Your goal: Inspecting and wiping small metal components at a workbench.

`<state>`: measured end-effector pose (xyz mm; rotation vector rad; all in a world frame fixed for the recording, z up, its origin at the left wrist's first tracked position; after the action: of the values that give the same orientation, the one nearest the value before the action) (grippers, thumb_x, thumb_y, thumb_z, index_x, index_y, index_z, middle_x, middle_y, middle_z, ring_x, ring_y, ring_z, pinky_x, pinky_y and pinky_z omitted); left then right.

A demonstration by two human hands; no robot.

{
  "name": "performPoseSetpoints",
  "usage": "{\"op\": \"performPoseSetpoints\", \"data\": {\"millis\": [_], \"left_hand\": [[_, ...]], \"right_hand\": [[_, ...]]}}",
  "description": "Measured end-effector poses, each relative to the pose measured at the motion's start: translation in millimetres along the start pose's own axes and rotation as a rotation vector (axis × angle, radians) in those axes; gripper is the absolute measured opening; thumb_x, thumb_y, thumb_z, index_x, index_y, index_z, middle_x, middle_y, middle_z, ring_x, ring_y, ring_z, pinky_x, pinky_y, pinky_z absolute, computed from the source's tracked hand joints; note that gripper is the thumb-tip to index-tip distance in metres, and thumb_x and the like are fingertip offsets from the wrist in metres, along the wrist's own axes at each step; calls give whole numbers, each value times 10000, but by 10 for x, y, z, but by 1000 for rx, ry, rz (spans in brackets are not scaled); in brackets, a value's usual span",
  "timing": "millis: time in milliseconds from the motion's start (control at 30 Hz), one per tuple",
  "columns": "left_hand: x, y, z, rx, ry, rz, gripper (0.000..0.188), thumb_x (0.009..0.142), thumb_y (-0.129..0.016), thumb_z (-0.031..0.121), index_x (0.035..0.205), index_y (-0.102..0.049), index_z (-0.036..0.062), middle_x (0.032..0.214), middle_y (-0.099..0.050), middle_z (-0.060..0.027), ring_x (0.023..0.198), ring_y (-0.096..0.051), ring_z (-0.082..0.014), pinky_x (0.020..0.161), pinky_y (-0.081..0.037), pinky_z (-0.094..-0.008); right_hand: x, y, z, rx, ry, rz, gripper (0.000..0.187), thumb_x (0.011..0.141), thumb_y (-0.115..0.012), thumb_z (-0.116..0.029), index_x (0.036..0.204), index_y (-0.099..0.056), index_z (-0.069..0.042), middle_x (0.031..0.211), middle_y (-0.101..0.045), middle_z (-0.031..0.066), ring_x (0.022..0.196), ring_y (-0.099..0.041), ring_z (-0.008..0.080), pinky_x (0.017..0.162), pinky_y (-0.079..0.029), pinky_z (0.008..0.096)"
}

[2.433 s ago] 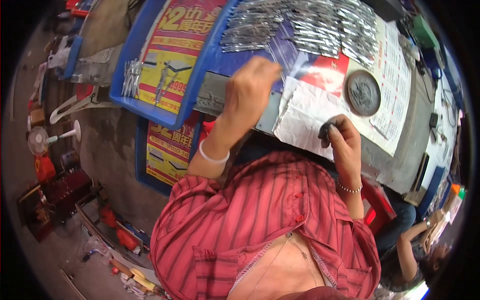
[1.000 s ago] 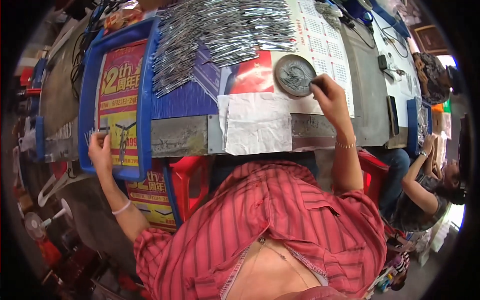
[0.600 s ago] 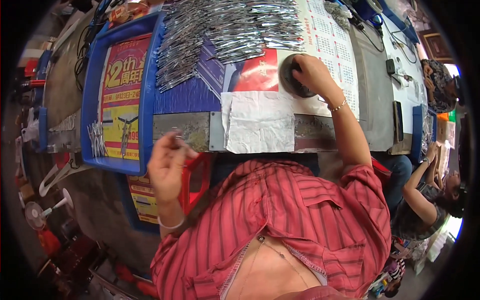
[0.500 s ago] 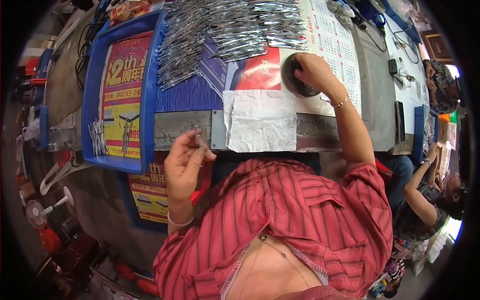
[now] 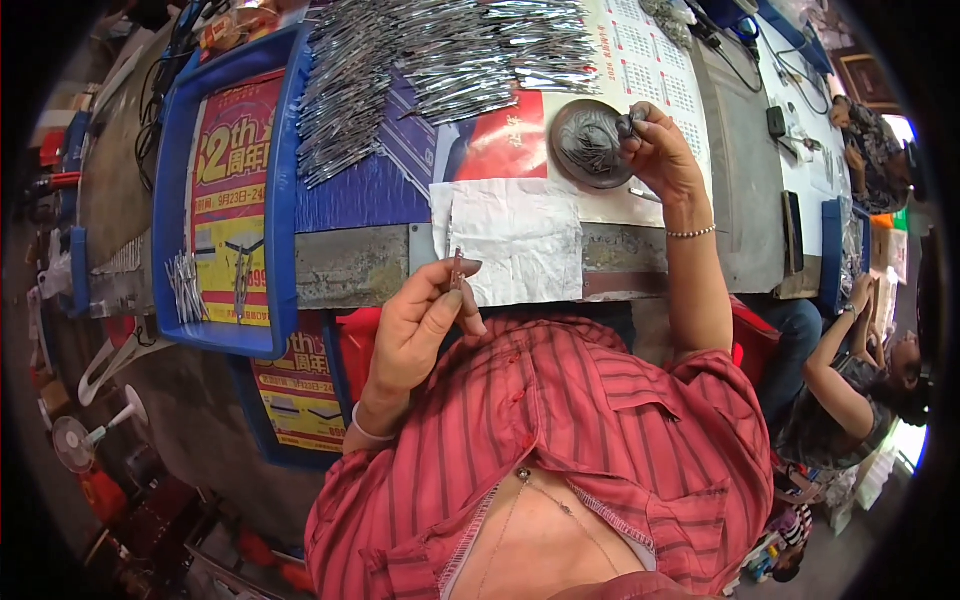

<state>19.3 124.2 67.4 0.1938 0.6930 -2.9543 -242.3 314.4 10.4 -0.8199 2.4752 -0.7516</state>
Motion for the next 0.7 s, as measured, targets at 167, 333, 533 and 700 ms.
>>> {"op": "performPoseSetpoints", "data": {"millis": [167, 333, 533, 700], "left_hand": [[18, -109, -71, 21, 77, -20, 323, 984, -441, 139, 1255, -443, -36, 820, -570, -50, 723, -558, -82, 640, -443, -200], [15, -172, -129, 4, 88, -42, 239, 986, -442, 133, 1166, -502, -13, 780, -559, -21, 670, -536, -65, 607, -426, -187], [64, -219, -71, 193, 62, -9, 174, 938, -525, 62, 1088, -574, -9, 783, -617, -29, 674, -568, -52, 621, -468, -192], [53, -245, -31, 224, -23, 0, 184, 914, -557, 43, 1090, -586, -2, 789, -626, -36, 673, -577, -65, 615, -473, -206]], "right_hand": [[-153, -151, 1, 27, 0, -7, 215, 859, -596, -43, 1074, -584, -32, 834, -589, 37, 685, -519, 97, 653, -435, 244], [-313, -434, 87, -35, 13, -24, 188, 867, -591, -60, 1047, -571, -7, 857, -587, 73, 661, -496, 107, 626, -418, 247], [-832, -1397, 315, -333, -114, -241, 121, 887, -595, -88, 965, -572, 1, 757, -579, 17, 654, -510, 45, 527, -394, 180], [-958, -1653, 357, -572, -138, -300, 126, 855, -589, -1, 975, -625, 15, 813, -577, -12, 703, -494, 30, 586, -389, 176]]}}
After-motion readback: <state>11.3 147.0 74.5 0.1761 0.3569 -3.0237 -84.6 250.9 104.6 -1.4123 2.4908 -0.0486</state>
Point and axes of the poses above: each hand's wrist, its own x-axis towards the middle knuckle, its own y-axis out of the back of the hand, z = x × y, the point moved 9 cm from there along x, towards the middle knuckle
